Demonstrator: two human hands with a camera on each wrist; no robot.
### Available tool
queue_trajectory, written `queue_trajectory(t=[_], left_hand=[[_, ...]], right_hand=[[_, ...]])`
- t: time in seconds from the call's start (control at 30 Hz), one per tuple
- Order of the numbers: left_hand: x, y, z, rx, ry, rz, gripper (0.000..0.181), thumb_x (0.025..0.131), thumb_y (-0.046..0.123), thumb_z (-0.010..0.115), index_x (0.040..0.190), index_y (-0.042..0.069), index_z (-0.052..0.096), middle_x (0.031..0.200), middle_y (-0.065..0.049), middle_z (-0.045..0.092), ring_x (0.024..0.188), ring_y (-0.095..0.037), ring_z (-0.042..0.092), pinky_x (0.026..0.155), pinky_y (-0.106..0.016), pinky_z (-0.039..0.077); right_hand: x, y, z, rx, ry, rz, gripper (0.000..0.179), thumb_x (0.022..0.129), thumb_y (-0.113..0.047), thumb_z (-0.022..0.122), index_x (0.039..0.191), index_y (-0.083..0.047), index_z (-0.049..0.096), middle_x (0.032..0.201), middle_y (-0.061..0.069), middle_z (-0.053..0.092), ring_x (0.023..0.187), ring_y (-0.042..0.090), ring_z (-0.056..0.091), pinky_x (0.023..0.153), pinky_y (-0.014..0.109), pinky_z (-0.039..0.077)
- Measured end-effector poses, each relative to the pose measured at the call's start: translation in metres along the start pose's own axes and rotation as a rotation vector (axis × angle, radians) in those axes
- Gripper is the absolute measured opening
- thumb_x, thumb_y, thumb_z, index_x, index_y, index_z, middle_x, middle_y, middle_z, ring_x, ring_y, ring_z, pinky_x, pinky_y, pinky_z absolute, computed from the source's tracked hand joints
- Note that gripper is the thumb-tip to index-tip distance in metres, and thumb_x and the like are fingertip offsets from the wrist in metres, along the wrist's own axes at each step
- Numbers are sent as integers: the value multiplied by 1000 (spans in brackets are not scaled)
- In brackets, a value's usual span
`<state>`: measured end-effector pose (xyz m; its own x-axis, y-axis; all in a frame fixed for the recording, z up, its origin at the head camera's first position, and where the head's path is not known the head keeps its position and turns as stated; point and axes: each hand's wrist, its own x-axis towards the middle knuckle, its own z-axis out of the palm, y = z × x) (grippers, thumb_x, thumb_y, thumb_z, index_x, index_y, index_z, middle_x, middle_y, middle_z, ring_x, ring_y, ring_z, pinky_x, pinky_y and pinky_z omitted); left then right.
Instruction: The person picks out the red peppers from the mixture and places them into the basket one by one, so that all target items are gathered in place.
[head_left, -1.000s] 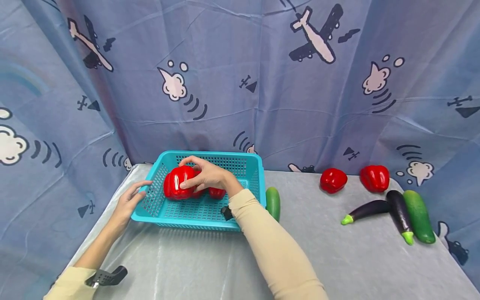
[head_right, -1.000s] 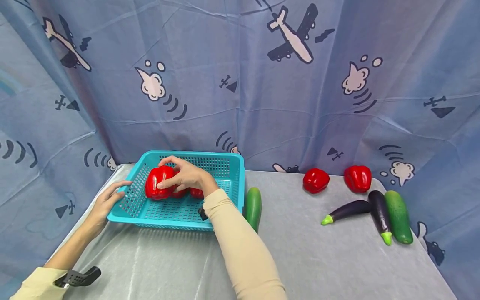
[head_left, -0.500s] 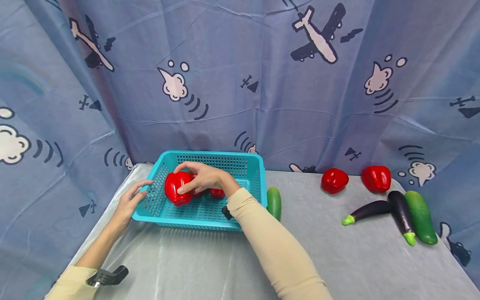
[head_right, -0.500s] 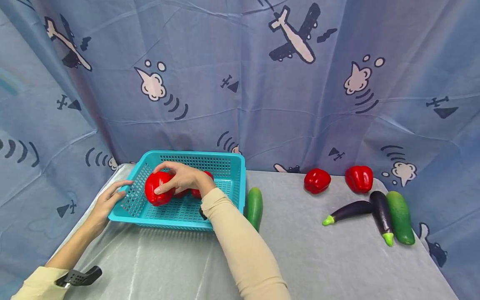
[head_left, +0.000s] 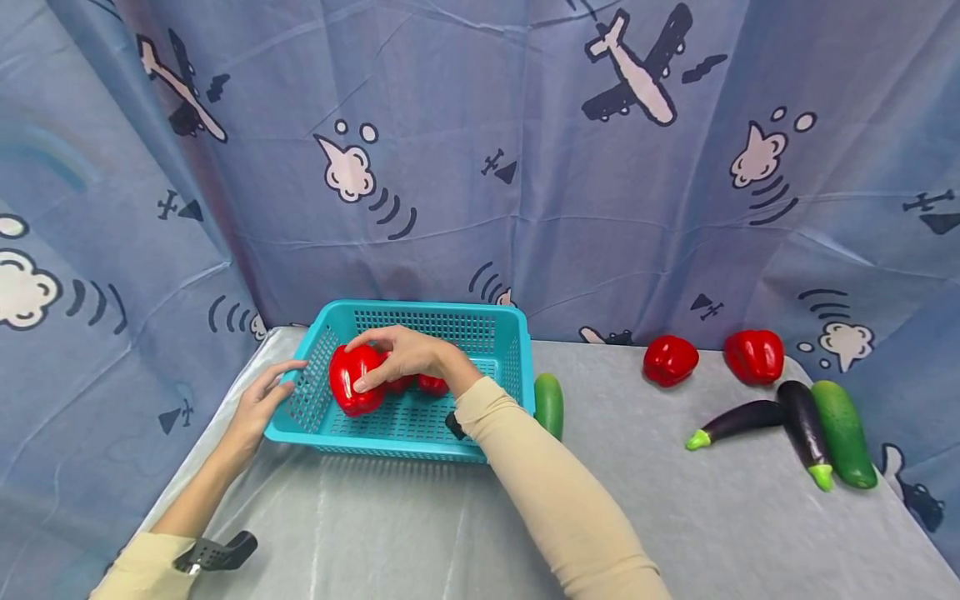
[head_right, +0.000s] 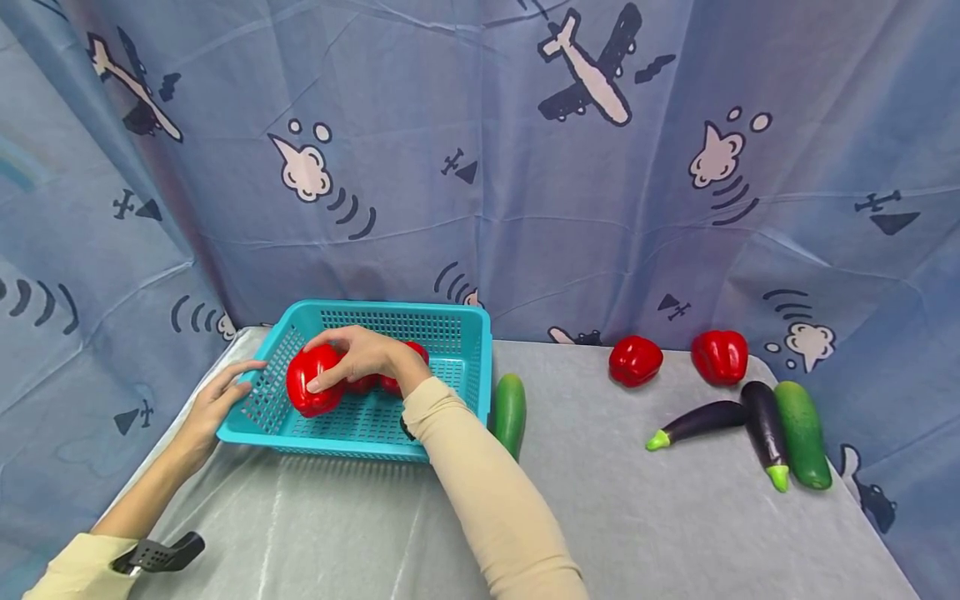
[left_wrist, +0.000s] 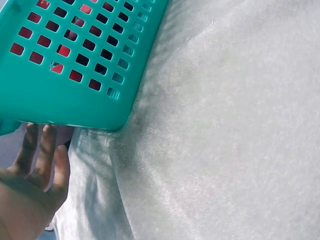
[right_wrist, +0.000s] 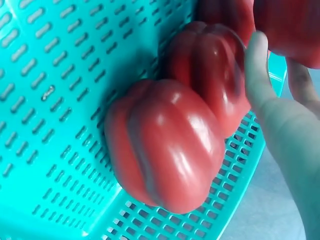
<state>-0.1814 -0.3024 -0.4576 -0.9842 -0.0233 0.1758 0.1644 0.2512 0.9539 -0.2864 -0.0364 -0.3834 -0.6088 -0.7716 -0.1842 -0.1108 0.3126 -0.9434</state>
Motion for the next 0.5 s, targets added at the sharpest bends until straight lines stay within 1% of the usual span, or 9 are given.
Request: queue_trajectory(t=[0.13,0.23,0.33,0.43,0.5], left_hand=[[-1,0,0,9,3,6,36,108,21,51,141,7,56,124,-2,58,101,-12,61,78,-27,53],[-1,1,0,18,2,10,36,108,22,51,141,6,55,126,-3,56,103,-11,60,80,-26,51],[-1,1,0,13,0,7,36,108,22,51,141,6,55,126,-6,57,102,-12,60,79,-26,52],[-1,1,0,2,-4,8,36,108,21,51,141,6,55,124,-10,58,98,-13,61,77,-28,53],[-1,0,0,-3,-7,16,36,109,20,50,141,4,54,125,-9,59,98,-13,62,76,-28,53]], right_hand=[[0,1,2,32,-14,10,59,81,-12,87,134,-19,63,123,1,59,115,22,52,92,53,53],[0,3,4,46,-5,17,56,80,-11,88,130,-17,64,121,3,60,113,23,54,90,52,53],[0,4,6,72,-5,22,46,82,-8,86,123,-13,66,117,6,62,108,23,57,89,51,54],[1,5,8,91,-14,21,31,86,-3,82,114,-4,68,110,10,66,101,24,62,86,48,56],[0,6,9,100,-21,30,25,88,0,79,111,1,68,106,11,69,96,26,65,85,47,57]])
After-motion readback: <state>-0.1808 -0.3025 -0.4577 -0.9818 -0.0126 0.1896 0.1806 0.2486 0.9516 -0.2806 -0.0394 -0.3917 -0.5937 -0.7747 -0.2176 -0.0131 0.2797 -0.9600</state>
